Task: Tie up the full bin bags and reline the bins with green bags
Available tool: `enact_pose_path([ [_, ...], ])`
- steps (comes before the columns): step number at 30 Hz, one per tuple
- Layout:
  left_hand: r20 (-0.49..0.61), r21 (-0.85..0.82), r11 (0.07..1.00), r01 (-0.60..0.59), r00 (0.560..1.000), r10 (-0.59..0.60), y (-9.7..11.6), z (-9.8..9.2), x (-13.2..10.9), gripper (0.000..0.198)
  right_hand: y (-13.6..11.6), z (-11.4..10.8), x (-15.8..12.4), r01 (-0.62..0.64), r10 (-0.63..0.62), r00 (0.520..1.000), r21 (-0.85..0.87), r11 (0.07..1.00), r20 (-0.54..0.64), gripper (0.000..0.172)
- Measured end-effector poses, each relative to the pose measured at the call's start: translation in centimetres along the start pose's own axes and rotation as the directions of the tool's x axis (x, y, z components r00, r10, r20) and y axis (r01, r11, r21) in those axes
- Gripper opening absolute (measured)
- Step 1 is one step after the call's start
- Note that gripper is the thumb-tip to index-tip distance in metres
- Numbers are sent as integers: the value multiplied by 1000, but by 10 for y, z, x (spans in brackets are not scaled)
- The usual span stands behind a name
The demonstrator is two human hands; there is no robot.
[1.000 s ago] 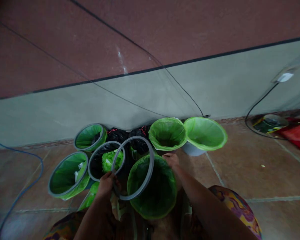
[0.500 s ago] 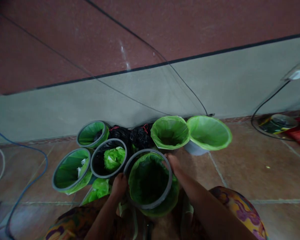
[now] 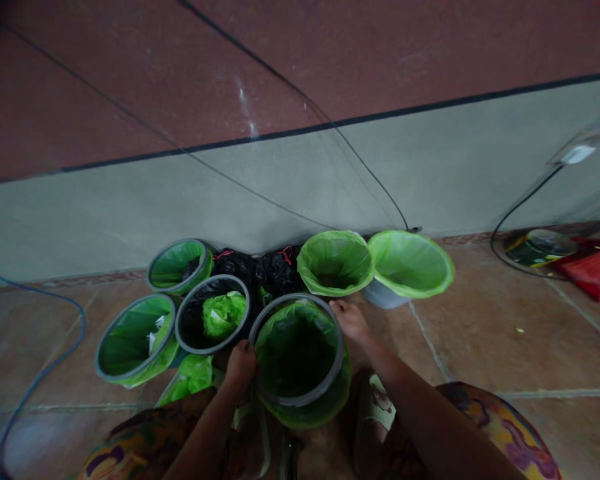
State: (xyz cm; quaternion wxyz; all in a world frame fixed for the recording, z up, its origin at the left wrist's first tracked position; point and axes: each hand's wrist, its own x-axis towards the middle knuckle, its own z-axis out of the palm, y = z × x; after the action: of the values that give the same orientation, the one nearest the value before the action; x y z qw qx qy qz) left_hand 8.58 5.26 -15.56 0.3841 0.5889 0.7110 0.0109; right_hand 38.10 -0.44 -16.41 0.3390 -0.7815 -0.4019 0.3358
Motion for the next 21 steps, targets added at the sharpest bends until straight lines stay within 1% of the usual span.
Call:
enact_pose_path([
  [2,11,0,1000,13,1000,-13,2,0,-1,27,1,1,2,49,-49,999,-6,999,18,39],
  [4,9,49,999,9,1000,-10,4,0,-2,25,7,4,4,77,-76,997,-38,996,17,38],
  [8,4,156,988,-12,1000,11,6,-1,-6,26,19,11,3,102,-96,995,-190,977,40,29],
  [10,1,190,981,-29,1000,29,8,-1,-9,27,22,13,2,109,-97,994,-245,963,59,28],
  [13,6,213,977,-35,999,34,10,-3,-12,28,22,14,-1,109,-87,992,-262,959,92,29],
  [17,8,245,969,-22,1000,21,8,-3,-17,30,23,14,-5,110,-88,992,-292,950,89,29],
  [21,38,273,962,-18,999,8,6,-2,-21,30,25,15,-11,116,-85,990,-324,939,109,30],
])
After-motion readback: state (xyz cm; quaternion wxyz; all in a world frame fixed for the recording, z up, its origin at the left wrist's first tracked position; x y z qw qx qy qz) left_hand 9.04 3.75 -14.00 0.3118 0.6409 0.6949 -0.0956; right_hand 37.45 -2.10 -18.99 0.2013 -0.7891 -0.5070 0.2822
